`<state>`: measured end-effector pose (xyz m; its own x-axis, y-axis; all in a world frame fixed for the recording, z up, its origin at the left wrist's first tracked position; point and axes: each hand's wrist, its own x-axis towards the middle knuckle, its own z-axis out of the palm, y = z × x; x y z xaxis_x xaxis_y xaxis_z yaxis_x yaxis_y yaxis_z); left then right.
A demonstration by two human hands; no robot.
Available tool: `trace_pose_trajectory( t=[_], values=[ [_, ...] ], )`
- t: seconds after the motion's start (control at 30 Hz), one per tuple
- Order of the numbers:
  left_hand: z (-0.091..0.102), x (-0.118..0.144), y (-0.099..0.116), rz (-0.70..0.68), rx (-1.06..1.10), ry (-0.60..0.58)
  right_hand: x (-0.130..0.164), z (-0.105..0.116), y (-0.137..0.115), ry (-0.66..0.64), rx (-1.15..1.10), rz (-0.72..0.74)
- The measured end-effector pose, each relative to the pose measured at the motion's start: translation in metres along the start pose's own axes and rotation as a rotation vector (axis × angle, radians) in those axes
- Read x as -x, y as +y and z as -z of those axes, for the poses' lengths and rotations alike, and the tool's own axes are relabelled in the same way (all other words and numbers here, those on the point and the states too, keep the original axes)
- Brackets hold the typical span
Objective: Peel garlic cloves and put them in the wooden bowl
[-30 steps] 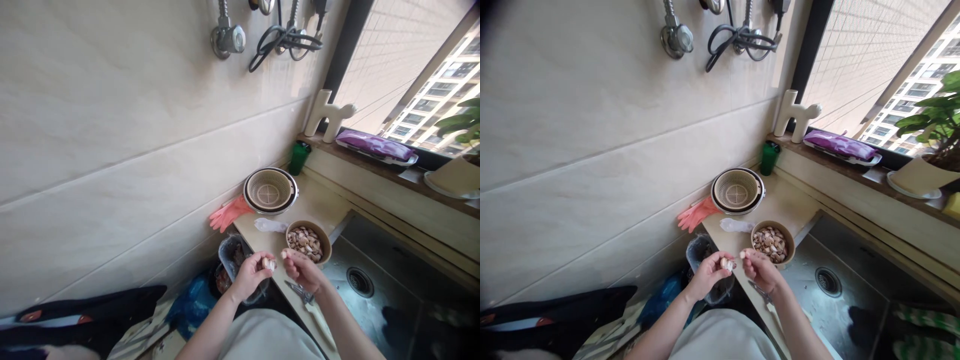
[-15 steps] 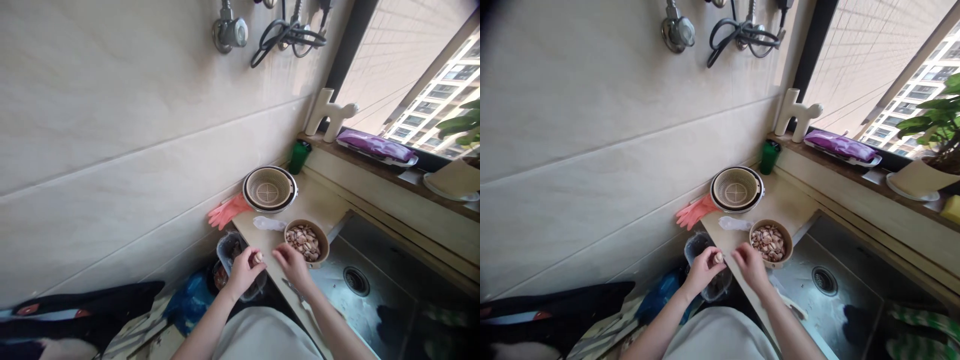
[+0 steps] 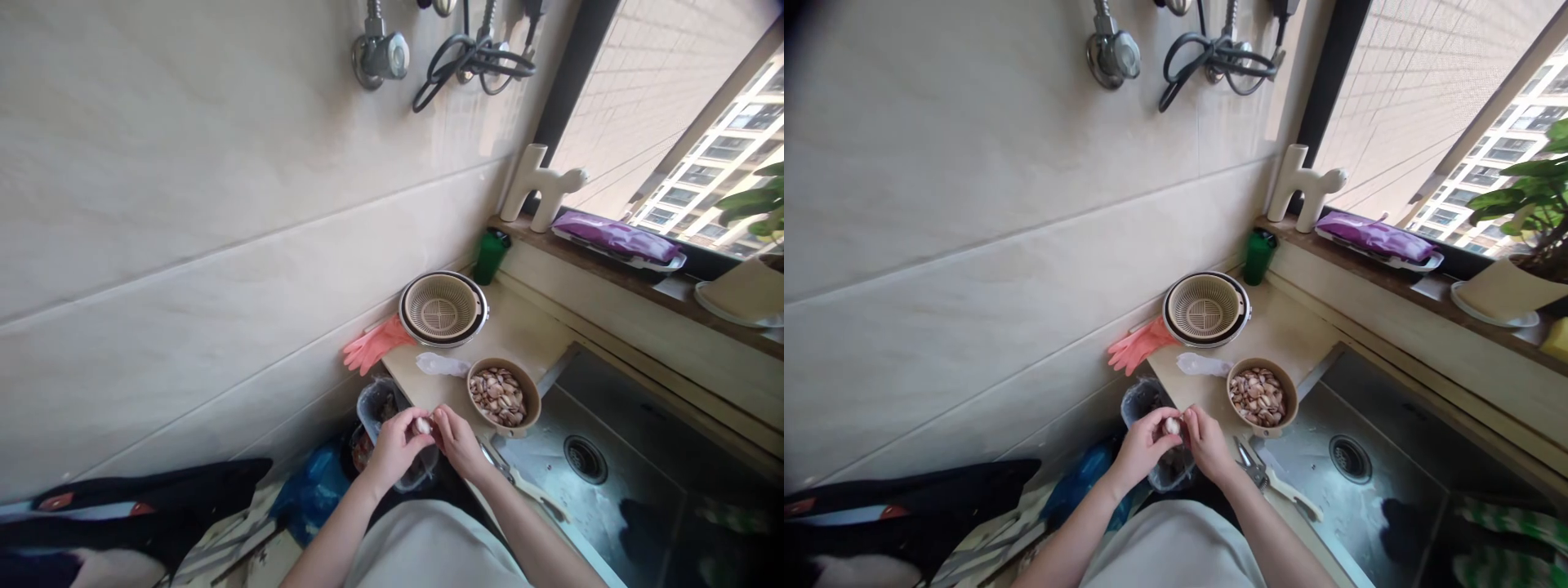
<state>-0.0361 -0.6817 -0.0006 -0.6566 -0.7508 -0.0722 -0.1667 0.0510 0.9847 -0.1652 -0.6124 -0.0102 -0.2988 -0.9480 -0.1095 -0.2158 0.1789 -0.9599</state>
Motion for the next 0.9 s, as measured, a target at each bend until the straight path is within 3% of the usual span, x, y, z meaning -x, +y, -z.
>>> trace_pose_trajectory(
  t=[0.07, 0.13, 0.27, 0.33, 0.4, 0.57, 0.67, 0.9],
  values=[
    [0.002, -0.001, -0.002, 0.040, 0.141, 0.007, -0.001, 0.008, 0.005, -0.014, -0.131, -0.061],
    [0.004, -0.002, -0.004, 0.066, 0.248, 0.009, -0.003, 0.029, 0.014, 0.077, -0.100, -0.072],
    [0.006, -0.002, -0.007, 0.059, 0.289, 0.006, -0.009, 0.092, 0.032, 0.464, 0.340, -0.032],
    [0.005, -0.003, -0.007, 0.038, 0.237, 0.024, -0.009, 0.108, 0.033, 0.562, 0.546, -0.035],
    [0.004, -0.003, -0.006, 0.006, 0.124, 0.060, -0.006, 0.101, 0.025, 0.508, 0.642, -0.016],
    [0.001, -0.002, -0.001, -0.135, -0.248, 0.065, 0.006, 0.027, -0.010, 0.021, 0.399, 0.078],
    [0.000, 0.000, 0.001, -0.212, -0.359, 0.043, 0.008, 0.001, -0.019, -0.029, 0.424, 0.090],
    [-0.001, 0.005, -0.007, -0.270, -0.426, 0.052, 0.004, -0.003, -0.009, -0.061, 0.416, 0.130]
  ],
)
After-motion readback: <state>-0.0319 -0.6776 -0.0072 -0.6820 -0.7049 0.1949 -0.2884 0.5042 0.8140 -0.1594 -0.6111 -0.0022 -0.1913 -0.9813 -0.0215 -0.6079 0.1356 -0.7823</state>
